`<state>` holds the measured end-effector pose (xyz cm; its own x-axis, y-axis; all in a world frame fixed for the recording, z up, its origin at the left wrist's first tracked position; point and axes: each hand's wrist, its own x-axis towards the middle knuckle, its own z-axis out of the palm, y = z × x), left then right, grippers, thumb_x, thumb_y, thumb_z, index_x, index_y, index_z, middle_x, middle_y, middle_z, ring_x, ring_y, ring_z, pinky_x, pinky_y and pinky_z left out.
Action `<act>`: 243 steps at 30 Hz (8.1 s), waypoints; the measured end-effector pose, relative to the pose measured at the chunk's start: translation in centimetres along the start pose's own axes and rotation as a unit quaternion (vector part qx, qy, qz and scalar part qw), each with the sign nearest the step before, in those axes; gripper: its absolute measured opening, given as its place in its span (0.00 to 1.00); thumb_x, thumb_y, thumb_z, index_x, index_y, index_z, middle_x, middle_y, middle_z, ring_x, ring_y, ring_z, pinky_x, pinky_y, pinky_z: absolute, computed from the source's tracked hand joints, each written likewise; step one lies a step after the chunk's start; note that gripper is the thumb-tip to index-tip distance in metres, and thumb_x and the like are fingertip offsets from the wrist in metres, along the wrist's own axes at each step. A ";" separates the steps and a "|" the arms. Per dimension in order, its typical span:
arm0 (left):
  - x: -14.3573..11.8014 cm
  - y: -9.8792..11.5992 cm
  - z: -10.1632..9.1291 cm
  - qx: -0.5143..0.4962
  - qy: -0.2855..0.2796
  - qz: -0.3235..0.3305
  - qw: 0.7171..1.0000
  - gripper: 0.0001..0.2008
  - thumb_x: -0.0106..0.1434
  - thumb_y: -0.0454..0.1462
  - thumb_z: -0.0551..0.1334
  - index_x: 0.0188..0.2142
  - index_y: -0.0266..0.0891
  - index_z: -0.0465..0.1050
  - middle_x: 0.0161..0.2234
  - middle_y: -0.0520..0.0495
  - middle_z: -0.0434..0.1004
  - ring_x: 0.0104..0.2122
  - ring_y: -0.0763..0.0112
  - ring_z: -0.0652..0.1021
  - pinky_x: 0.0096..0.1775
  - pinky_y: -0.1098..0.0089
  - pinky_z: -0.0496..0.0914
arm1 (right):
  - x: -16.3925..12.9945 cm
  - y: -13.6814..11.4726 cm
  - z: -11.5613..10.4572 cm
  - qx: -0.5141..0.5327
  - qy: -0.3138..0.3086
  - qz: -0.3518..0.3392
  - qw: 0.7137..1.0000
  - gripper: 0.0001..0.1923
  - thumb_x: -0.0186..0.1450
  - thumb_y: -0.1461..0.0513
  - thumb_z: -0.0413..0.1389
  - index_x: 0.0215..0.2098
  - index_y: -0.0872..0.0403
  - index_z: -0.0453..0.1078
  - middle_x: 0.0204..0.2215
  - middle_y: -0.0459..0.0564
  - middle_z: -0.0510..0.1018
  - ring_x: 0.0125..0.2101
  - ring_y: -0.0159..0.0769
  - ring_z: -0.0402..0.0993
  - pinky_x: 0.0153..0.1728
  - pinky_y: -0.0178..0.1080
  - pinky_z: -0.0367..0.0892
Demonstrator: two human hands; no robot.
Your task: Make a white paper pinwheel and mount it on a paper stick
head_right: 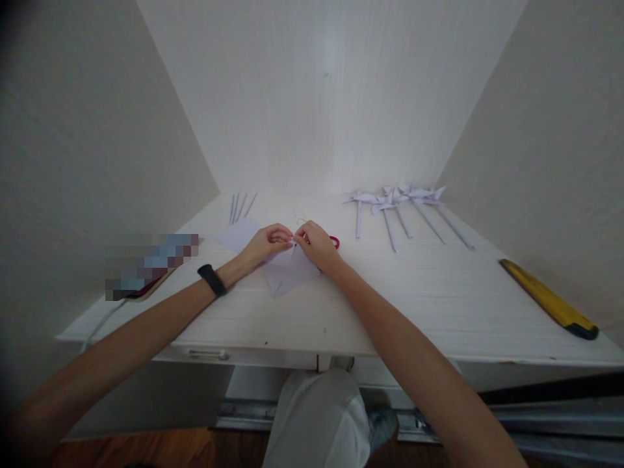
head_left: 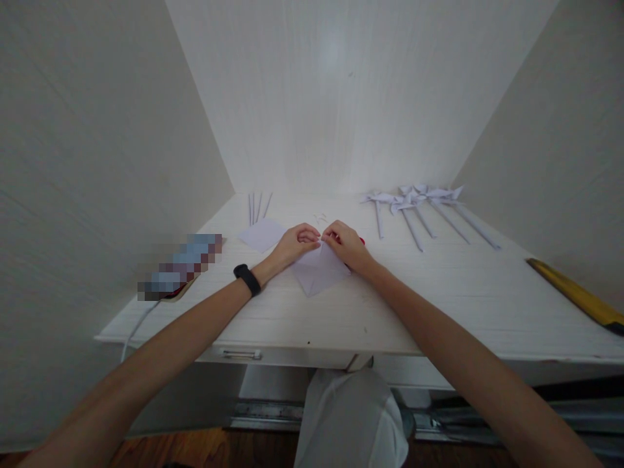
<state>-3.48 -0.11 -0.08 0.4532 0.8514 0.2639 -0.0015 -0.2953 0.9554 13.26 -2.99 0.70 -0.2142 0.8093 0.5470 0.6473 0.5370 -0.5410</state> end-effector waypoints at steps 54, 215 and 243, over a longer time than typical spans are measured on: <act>-0.1 0.4 0.1 -0.008 -0.009 0.014 1.000 0.13 0.48 0.36 0.67 0.33 0.35 0.69 0.30 0.49 0.75 0.30 0.76 0.74 0.36 0.71 0.66 | 0.0 -0.1 -0.5 0.052 -0.013 0.016 0.998 0.04 0.59 0.63 0.55 0.27 0.55 0.68 0.28 0.47 0.72 0.31 0.31 0.67 0.32 0.34 0.62; -0.6 1.5 0.3 0.170 -0.024 0.083 0.982 0.04 0.55 0.35 0.60 0.30 0.35 0.68 0.28 0.49 0.73 0.30 0.73 0.73 0.36 0.71 0.67 | -0.6 -1.8 0.0 0.011 0.039 0.030 0.999 0.06 0.53 0.67 0.49 0.20 0.53 0.56 0.20 0.42 0.63 0.24 0.30 0.59 0.27 0.34 0.54; -0.6 2.0 0.0 -0.081 -0.079 -0.050 0.992 0.11 0.49 0.37 0.66 0.31 0.35 0.68 0.26 0.51 0.72 0.25 0.78 0.71 0.27 0.77 0.60 | -0.2 -1.2 -2.5 0.324 -0.122 0.118 0.931 0.08 0.52 0.59 0.59 0.28 0.55 0.70 0.26 0.45 0.73 0.27 0.28 0.66 0.27 0.32 0.61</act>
<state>-3.79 -1.20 1.69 0.5926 0.7904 0.1551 -0.0871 -0.1285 0.9879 14.37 -4.33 2.83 -0.3334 0.9102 0.2458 0.1366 0.3046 -0.9426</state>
